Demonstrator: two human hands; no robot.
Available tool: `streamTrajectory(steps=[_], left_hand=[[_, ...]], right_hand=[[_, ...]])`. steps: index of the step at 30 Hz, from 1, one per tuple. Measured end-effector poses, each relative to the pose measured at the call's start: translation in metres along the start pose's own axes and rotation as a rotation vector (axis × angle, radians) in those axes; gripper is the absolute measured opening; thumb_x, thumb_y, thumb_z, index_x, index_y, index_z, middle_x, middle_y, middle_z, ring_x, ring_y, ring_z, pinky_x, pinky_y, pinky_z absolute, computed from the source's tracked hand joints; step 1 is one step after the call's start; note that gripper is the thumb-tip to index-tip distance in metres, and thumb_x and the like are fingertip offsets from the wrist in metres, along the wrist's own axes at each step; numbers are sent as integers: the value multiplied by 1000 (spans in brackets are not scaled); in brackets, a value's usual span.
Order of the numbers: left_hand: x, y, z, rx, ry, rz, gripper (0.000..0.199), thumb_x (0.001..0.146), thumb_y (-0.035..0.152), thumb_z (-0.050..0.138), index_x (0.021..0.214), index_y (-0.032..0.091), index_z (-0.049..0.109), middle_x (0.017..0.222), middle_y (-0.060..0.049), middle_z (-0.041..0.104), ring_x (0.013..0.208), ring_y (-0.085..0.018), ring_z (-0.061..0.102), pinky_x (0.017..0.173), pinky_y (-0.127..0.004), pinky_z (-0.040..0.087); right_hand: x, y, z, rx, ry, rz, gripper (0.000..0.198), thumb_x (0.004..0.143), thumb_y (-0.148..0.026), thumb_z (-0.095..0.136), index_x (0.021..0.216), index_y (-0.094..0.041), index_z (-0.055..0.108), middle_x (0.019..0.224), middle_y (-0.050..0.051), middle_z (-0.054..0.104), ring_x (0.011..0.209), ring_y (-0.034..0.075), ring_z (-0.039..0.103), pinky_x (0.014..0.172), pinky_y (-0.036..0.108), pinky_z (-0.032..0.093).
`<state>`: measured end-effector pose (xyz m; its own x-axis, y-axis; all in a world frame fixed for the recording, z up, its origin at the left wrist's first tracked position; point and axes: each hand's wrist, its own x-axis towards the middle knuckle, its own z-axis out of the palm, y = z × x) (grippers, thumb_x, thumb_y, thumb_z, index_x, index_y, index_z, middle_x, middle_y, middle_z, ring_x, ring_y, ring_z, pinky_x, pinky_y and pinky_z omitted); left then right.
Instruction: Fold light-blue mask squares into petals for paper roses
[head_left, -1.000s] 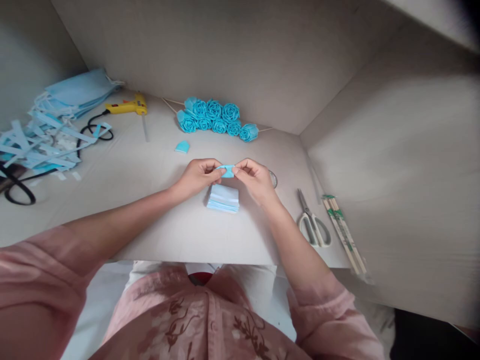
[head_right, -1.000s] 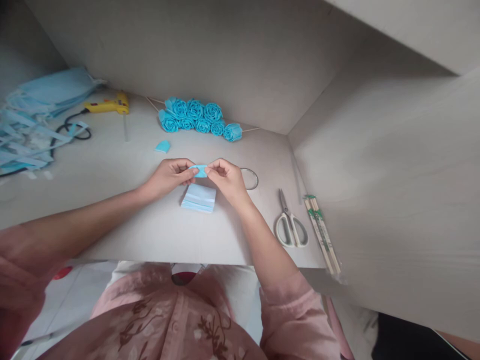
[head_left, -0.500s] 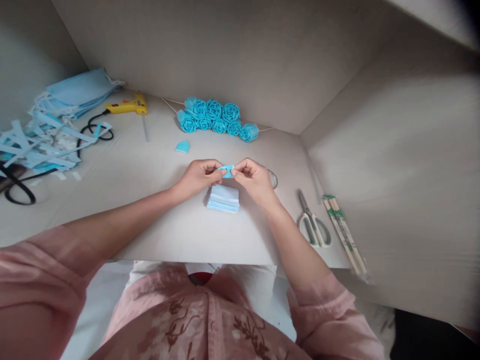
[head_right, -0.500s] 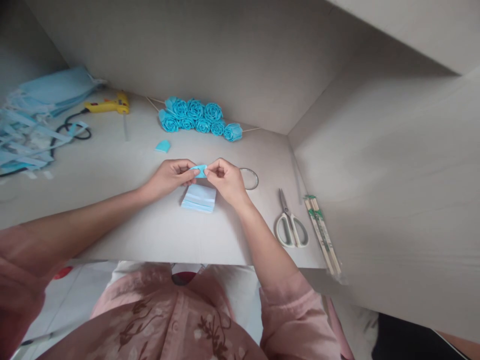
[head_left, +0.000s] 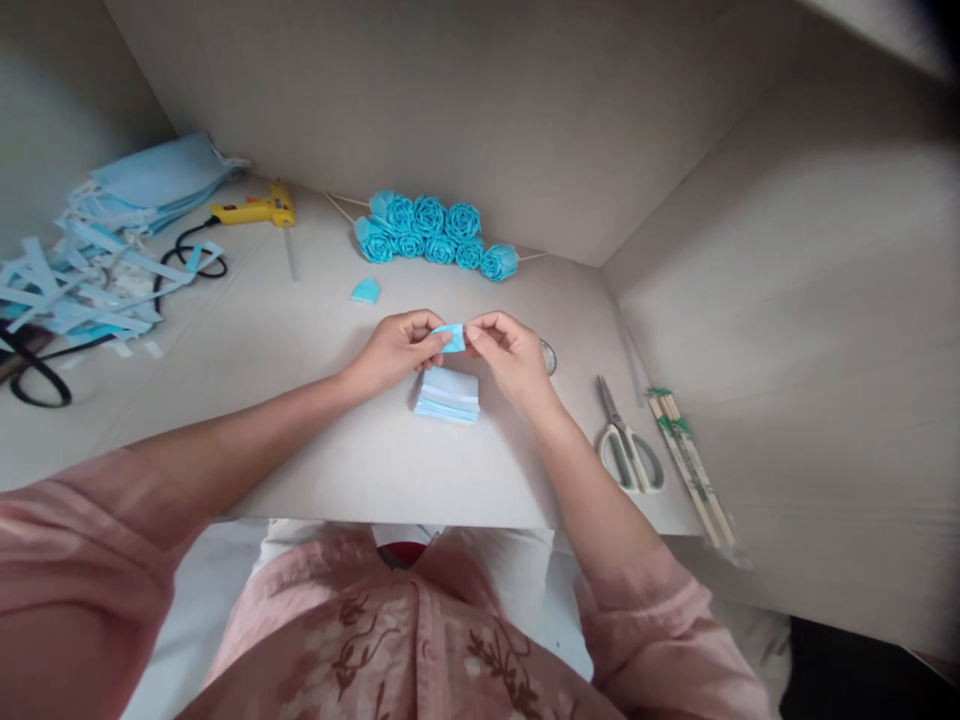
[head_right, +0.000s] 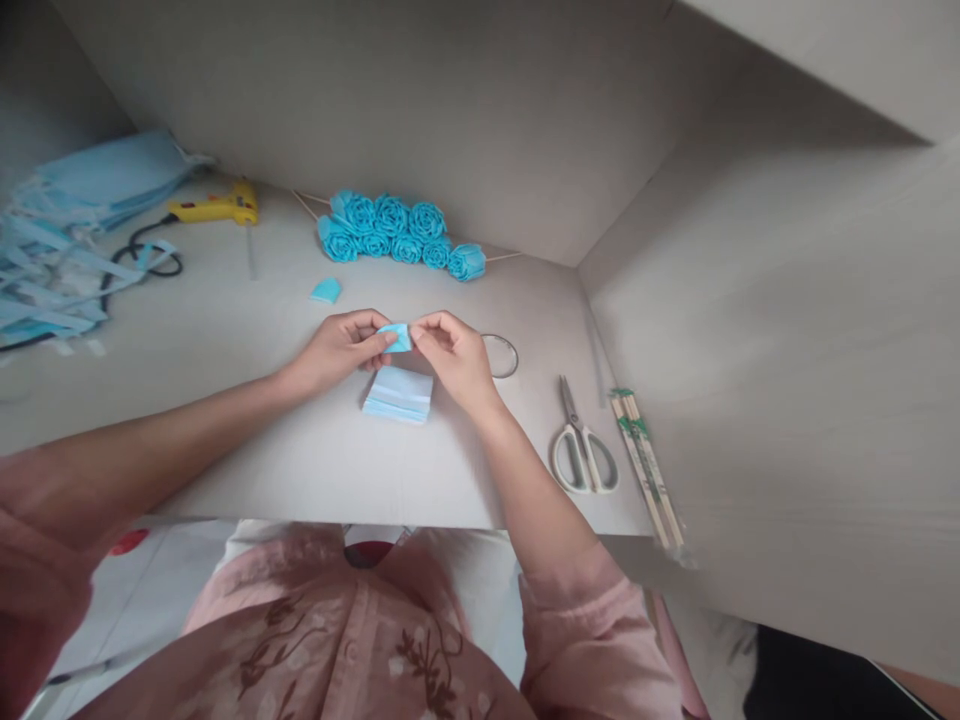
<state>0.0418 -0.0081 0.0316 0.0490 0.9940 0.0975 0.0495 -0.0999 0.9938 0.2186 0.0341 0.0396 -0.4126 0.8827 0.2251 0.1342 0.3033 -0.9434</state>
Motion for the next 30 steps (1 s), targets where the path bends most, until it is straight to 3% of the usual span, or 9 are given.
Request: streamTrajectory(steps=[3,9,16,20,25,30], left_hand=[[0,1,-1,-48,23,4,34,74,47,71,78,16,58,58,1,60,47,-7,50,47,-18,39],[0,0,0,-88,16,8,36,73,48,72,79,16,59,59,1,61,48,-7,50,47,-18,39],[0,-1,-1,-53,-3,26,35,75,48,71,78,16,58,59,1,60,49,-7,50,47,-18,40],[-1,-1,-1,-32,-2,26,35,76,49,69,78,16,57,59,1,60,49,-7,50,47,-18,40],[-2,2,1,7,-14,27,36,74,49,70,78,16,59,58,1,60,49,-8,51,47,-19,40],[-2,2,2,14,-10,14,33,73,46,73,77,16,59,57,2,60,48,-8,50,47,-18,40]], right_hand=[[0,-2,-2,56,0,4,22,84,-43,62,85,-21,64,82,1,69,73,14,64,73,29,51],[0,0,-1,19,-53,14,24,77,-42,69,86,-22,61,78,-1,66,73,13,62,71,27,49],[2,6,-1,51,-75,29,21,78,-38,68,87,-21,61,72,-2,66,69,13,63,70,27,50],[0,0,0,79,-48,65,30,79,-47,67,95,-22,66,74,-1,67,70,13,63,70,28,51],[0,3,1,7,-56,55,28,76,-48,69,77,-20,66,72,-1,64,65,12,58,65,27,48],[1,7,0,-20,-55,32,22,77,-43,67,77,-21,65,72,-1,63,66,13,56,65,27,46]])
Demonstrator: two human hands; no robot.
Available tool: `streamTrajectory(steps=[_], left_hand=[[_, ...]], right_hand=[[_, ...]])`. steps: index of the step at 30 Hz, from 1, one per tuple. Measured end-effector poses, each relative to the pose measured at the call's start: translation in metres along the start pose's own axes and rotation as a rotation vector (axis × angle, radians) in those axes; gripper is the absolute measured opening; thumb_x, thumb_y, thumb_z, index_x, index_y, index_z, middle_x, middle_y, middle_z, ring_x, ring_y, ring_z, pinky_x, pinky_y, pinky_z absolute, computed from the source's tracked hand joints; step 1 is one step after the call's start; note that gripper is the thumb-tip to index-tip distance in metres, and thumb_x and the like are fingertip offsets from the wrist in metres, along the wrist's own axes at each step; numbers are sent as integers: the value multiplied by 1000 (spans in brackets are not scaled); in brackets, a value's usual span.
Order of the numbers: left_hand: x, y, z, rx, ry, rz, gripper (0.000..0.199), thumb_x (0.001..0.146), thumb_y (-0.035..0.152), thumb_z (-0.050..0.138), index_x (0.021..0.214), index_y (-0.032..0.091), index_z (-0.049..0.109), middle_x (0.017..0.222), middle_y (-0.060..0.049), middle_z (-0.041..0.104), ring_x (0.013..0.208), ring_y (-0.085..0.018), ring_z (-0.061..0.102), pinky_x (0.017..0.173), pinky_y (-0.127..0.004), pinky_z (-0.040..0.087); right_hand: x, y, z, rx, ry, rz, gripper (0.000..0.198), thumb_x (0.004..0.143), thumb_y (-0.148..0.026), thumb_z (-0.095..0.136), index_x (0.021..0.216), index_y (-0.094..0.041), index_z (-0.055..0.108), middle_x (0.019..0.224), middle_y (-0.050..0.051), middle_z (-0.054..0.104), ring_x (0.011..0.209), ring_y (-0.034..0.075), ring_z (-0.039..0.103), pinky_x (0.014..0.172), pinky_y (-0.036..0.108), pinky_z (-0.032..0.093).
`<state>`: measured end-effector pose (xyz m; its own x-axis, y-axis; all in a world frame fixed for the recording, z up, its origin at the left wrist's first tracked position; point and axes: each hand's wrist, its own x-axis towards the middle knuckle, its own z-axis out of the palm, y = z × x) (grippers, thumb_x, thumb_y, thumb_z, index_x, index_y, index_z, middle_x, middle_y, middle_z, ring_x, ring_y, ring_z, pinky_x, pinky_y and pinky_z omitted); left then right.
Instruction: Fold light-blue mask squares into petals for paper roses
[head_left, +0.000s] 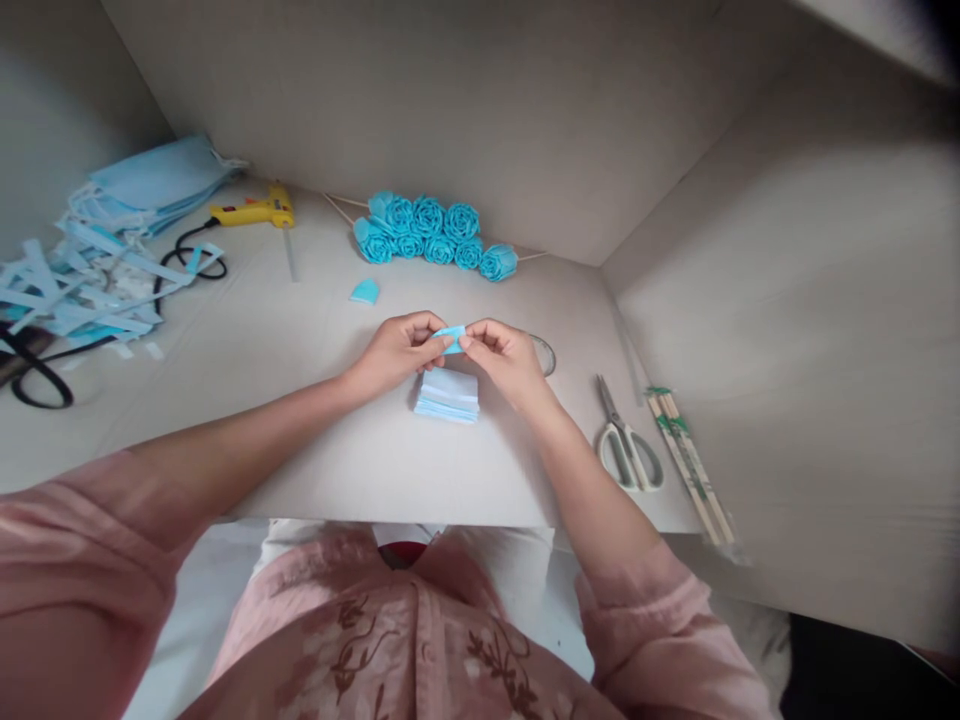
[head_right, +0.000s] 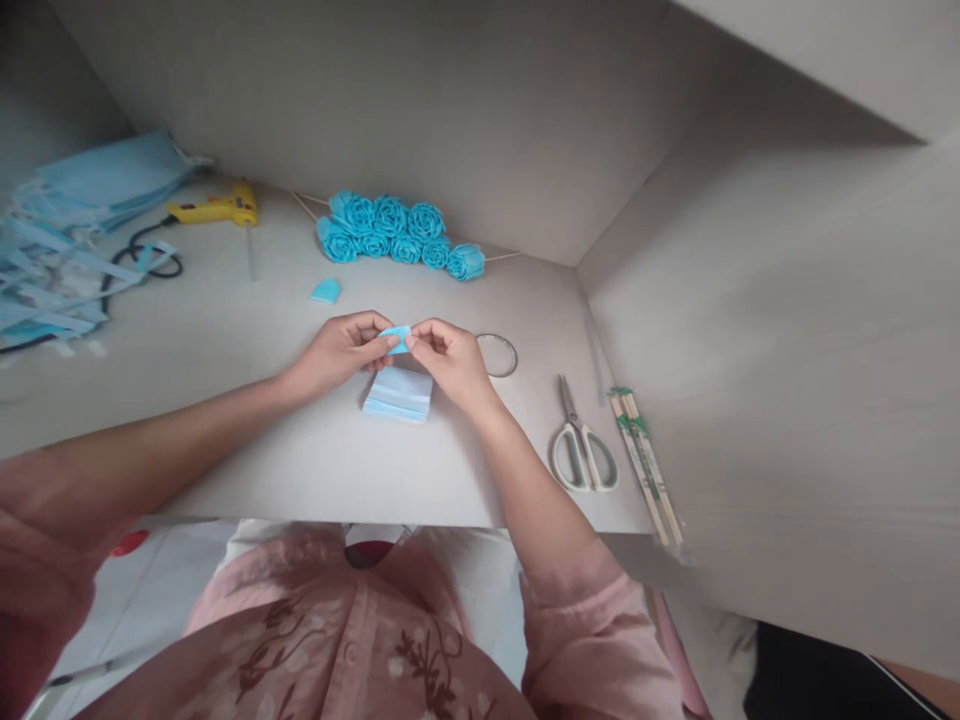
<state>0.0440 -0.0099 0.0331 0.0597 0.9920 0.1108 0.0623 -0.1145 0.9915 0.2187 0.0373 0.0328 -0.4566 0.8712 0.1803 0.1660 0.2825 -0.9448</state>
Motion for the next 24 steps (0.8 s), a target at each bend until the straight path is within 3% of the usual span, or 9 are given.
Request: streamTrajectory(steps=[11,14,18,21,24], left_hand=[[-1,0,0,45,-42,38,32,75,46,70,75,16,59,59,2,60,51,-8,52,49,-19,40],[1,-3,-2,47,-29,40,32,75,46,70,77,16,58,60,1,61,51,-8,51,49,-20,40],[6,-6,-6,10,76,27,33,73,46,70,79,16,58,61,0,62,49,-8,50,47,-20,38],[9,-8,-7,-3,131,21,30,74,43,69,78,16,58,62,0,62,49,-8,50,47,-20,38],[10,-11,-8,8,153,14,27,73,40,68,77,15,58,60,0,62,49,-8,50,46,-20,38]], right_hand=[[0,-3,0,10,20,-38,22,78,-42,68,76,-21,62,68,-3,60,61,11,53,61,24,43],[5,-6,-15,38,169,-60,21,79,-40,66,78,-20,61,68,-3,61,61,10,54,63,24,45],[15,-3,-41,55,356,7,26,77,-45,66,80,-21,58,67,-3,61,56,9,52,54,21,43],[22,5,-55,-23,387,63,24,79,-44,63,80,-20,58,68,-2,62,55,9,54,50,20,41],[28,9,-65,-286,338,110,15,83,-32,58,78,-18,61,68,-2,64,55,9,57,53,20,41]])
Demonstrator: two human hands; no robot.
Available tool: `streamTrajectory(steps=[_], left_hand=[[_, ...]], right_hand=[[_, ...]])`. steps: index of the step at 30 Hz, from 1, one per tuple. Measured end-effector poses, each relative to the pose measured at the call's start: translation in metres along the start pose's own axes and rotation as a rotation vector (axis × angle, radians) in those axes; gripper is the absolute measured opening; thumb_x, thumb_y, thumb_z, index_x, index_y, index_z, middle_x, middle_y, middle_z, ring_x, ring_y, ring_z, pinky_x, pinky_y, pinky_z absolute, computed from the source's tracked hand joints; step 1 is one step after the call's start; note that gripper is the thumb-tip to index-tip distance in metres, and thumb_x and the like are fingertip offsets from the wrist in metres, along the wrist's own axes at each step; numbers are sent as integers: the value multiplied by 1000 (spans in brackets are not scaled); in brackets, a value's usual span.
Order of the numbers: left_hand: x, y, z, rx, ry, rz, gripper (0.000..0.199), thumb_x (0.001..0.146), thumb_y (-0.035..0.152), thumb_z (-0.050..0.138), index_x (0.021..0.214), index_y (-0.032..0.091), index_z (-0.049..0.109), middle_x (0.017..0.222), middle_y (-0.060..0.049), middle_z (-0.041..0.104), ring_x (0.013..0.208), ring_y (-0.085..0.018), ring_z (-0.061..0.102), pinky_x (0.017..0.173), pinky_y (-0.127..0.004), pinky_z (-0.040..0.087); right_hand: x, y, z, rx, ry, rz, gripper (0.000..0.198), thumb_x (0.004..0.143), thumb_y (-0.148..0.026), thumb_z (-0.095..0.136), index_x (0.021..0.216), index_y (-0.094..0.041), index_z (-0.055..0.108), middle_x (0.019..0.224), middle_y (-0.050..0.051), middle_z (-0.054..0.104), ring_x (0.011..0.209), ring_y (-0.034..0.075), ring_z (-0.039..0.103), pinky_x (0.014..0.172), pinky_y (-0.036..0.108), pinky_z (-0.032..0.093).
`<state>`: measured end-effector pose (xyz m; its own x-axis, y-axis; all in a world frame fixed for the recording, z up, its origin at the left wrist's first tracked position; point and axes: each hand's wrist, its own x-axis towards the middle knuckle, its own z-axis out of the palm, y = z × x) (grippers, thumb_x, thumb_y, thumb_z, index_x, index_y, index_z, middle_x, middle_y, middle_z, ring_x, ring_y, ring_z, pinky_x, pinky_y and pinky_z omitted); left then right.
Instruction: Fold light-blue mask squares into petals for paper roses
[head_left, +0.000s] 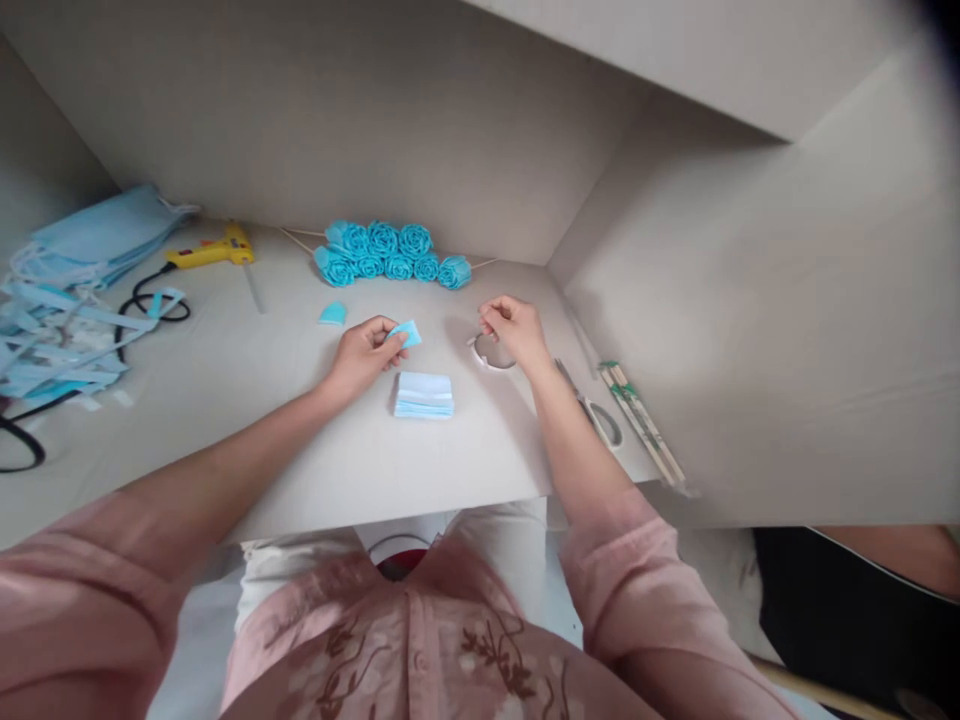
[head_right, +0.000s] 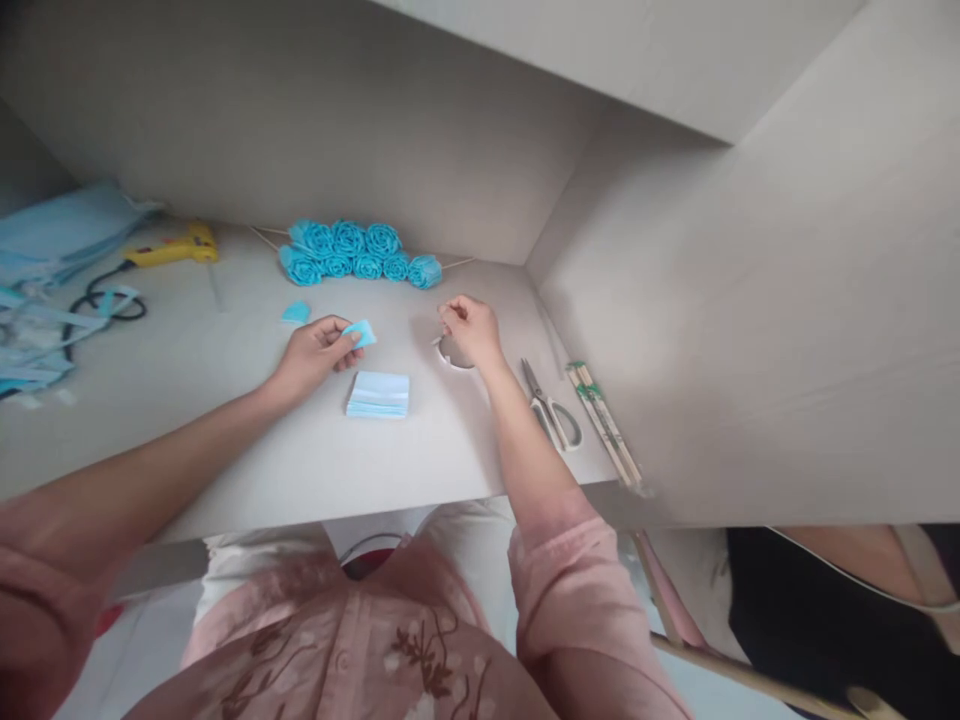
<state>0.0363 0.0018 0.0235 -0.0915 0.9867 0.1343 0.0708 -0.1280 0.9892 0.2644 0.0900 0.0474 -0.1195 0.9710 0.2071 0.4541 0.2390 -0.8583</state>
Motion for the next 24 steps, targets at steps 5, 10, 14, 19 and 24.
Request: streamTrajectory(steps=[5,10,14,19,24], left_hand=[[0,-2,0,-5,2,7,26,71,39,69,76,15,59,59,1,62,48,-8,50,47,-20,38],[0,1,0,-30,-29,34,28,70,40,70,73,16,57,59,1,63,47,-8,49,49,-20,37],[0,0,1,-32,-44,34,28,70,41,70,74,16,58,59,1,63,47,-8,51,48,-20,38],[0,-2,1,-27,-55,38,31,69,43,70,75,16,58,60,0,63,47,-8,50,48,-20,38],[-1,0,1,-27,-72,21,33,68,46,70,75,16,58,59,0,62,47,-8,50,47,-20,37]], right_hand=[[-13,-10,-22,-620,-239,-154,10,82,-22,61,85,-19,70,79,2,72,72,14,64,65,23,42],[-49,-7,-34,-775,-350,-239,18,81,-21,66,98,-20,70,96,4,74,89,18,67,74,25,45],[-66,7,-28,-837,-245,-285,18,83,-17,63,100,-19,70,100,6,73,93,19,66,79,27,46],[-71,16,-22,-854,-145,-324,19,89,-19,55,98,-22,71,100,5,73,95,20,66,82,28,46],[-72,20,-17,-886,-77,-300,20,91,-19,52,95,-20,71,97,6,74,93,21,66,80,28,45]])
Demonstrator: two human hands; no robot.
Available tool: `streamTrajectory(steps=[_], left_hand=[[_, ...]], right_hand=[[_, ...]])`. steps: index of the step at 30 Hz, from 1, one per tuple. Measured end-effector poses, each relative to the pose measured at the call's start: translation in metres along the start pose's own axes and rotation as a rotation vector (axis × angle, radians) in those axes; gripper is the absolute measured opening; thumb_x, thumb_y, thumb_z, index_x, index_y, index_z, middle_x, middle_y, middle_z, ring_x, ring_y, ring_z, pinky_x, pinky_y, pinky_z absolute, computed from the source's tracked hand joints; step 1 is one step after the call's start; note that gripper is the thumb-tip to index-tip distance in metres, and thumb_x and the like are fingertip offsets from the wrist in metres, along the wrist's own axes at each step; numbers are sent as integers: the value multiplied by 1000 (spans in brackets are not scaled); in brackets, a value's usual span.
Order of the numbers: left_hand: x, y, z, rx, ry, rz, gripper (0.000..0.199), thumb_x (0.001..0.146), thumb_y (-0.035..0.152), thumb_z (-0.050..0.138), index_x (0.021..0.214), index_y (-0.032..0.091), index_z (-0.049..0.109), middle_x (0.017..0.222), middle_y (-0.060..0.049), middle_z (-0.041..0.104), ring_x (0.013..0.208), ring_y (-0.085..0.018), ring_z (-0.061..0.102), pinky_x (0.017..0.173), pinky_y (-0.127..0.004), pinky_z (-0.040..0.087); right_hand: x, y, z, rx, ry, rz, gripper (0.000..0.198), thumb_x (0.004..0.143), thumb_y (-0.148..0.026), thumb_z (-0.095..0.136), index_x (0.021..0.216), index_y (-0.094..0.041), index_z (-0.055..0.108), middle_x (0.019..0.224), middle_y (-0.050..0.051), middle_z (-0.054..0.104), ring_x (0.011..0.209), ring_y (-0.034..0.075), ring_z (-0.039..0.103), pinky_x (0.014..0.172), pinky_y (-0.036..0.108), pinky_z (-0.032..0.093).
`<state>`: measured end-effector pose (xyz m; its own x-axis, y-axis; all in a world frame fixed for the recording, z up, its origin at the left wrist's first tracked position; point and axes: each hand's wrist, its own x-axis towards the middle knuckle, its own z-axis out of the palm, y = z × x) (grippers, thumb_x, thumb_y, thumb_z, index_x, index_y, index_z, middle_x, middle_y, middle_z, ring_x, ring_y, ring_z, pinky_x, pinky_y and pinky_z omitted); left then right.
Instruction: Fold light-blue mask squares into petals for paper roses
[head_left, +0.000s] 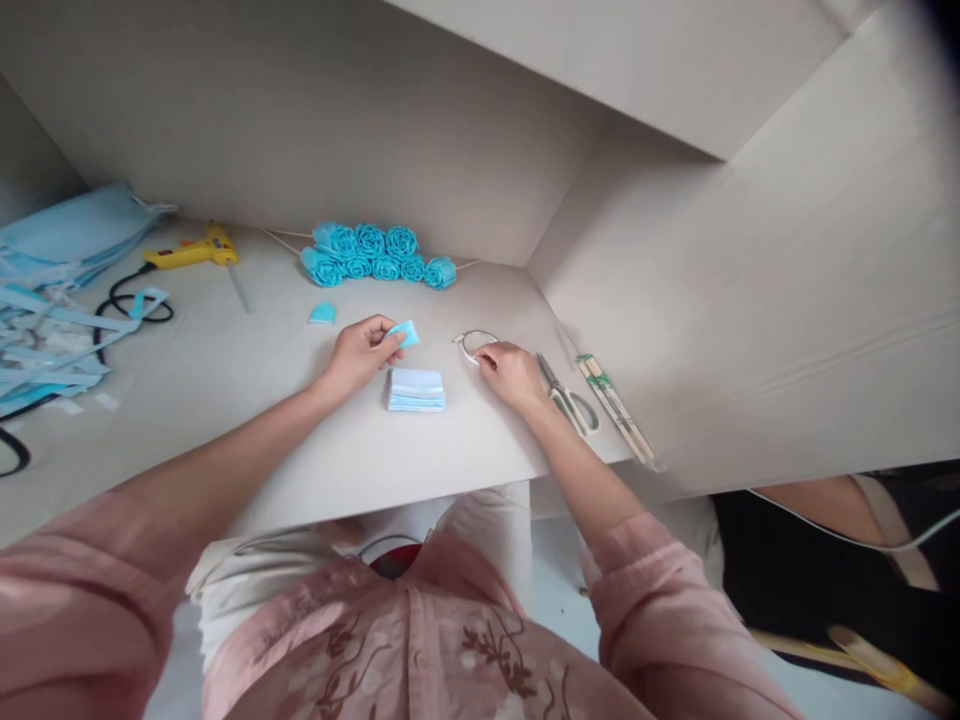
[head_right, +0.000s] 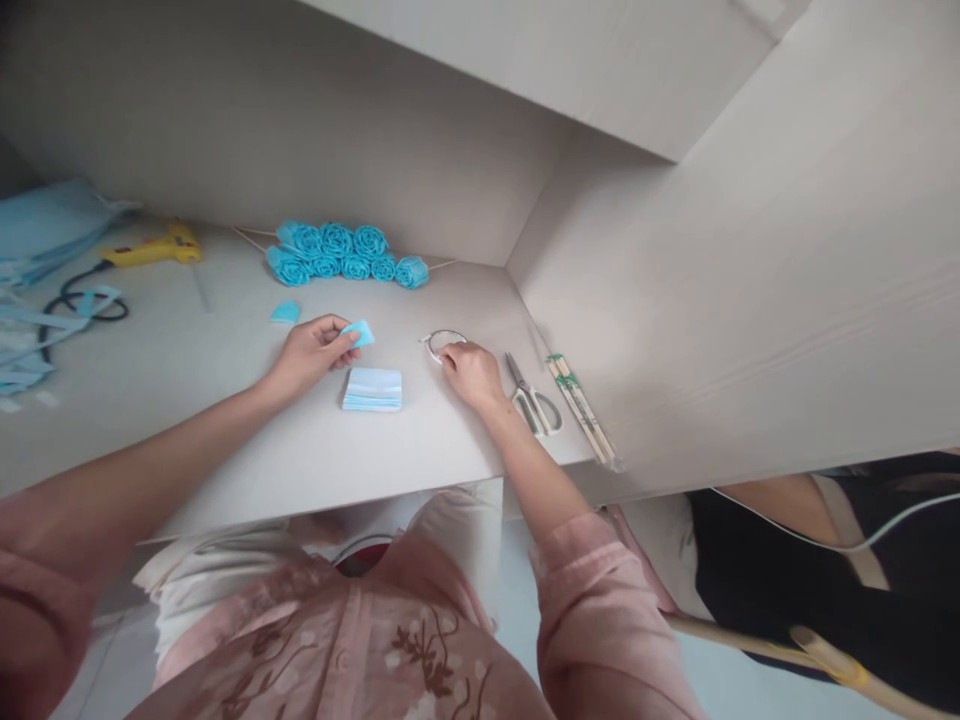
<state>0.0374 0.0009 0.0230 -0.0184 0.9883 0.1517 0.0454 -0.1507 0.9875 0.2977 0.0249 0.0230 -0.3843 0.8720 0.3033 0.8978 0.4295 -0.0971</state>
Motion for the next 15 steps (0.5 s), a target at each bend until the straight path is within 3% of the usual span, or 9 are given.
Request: streamTrajectory(steps=[9,15], left_hand=[[-4,4,2,4,-6,-28,35,68,48,71,76,16,59,60,0,63,50,-9,51,48,-21,39],[-5,2,3,6,-15,-43,35,68,48,71,78,16,59,60,0,63,49,-9,51,48,-21,38]], right_hand=[[0,-5,1,-74,-30,133,22,97,-26,44,100,-19,66,87,7,74,81,20,68,71,27,41],[4,-2,-1,111,-40,211,21,97,-23,44,111,-19,60,88,4,76,83,19,70,73,26,44]])
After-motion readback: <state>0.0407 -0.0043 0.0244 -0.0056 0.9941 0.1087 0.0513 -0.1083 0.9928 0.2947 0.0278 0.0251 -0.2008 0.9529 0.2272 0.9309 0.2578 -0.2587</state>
